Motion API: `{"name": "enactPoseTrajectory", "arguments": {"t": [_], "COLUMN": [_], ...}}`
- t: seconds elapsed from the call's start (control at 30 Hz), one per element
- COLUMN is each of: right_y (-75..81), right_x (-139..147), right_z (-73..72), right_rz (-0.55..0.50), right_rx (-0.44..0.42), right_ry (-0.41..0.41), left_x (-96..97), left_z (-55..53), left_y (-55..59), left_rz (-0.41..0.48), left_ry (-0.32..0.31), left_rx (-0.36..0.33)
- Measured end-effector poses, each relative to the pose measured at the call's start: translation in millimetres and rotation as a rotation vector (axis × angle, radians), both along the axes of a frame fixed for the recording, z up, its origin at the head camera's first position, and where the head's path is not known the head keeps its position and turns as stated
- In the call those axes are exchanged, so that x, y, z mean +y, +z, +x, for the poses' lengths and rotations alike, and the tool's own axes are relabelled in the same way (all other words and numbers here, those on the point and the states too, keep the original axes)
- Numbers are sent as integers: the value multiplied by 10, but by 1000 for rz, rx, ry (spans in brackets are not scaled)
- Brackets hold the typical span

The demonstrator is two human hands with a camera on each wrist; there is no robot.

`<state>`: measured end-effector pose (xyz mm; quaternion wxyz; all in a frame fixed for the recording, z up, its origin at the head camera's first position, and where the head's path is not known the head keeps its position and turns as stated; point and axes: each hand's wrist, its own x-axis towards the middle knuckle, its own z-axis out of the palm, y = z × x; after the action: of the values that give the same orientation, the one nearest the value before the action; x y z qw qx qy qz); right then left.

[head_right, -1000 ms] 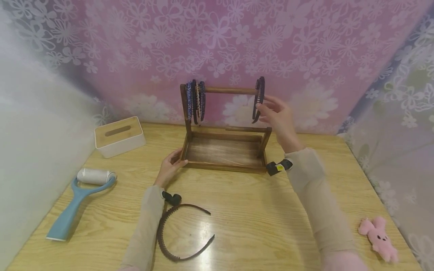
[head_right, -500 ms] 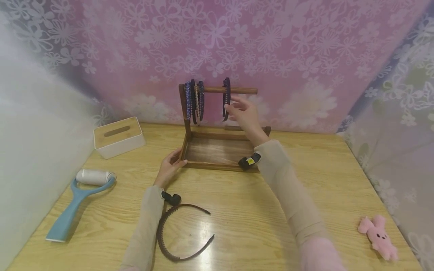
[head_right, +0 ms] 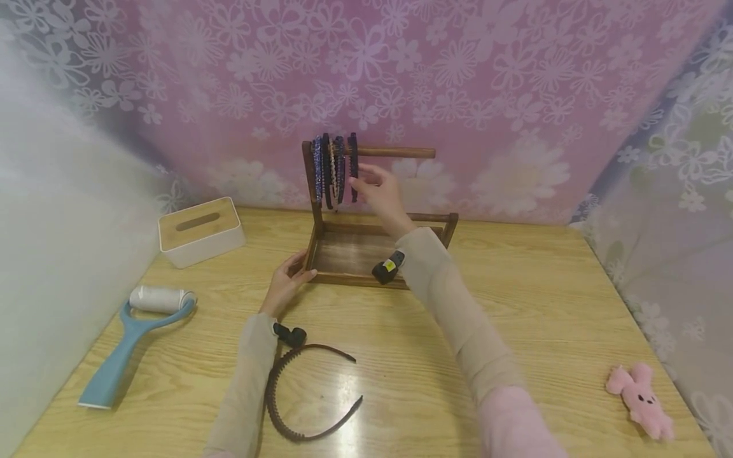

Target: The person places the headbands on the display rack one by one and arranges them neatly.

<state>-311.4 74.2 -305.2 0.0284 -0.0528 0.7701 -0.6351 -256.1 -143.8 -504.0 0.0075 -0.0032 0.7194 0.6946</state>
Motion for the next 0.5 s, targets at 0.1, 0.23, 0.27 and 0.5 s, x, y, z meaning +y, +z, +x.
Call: {"name": "enactPoseTrajectory", "arguments": {"t": [0.1, 0.23, 0.27, 0.5], "right_y": [-27, -68, -73, -135], "right_x": [-61, -106, -110, -93], "right_z": [-20, -45, -47, -44], "right_rz": [-1, -22, -27, -7], "right_rx": [5, -8, -18, -19], "right_ry": [-16, -37, -41, -26], "left_x": [0, 5, 8, 4], "left_z": [44, 136, 160, 161], "left_y": [92, 265, 304, 310], "left_rz": [6, 4, 4, 9], "left_ry": [-20, -40, -40, -38], "left_rx": [-13, -30, -30, -33]}}
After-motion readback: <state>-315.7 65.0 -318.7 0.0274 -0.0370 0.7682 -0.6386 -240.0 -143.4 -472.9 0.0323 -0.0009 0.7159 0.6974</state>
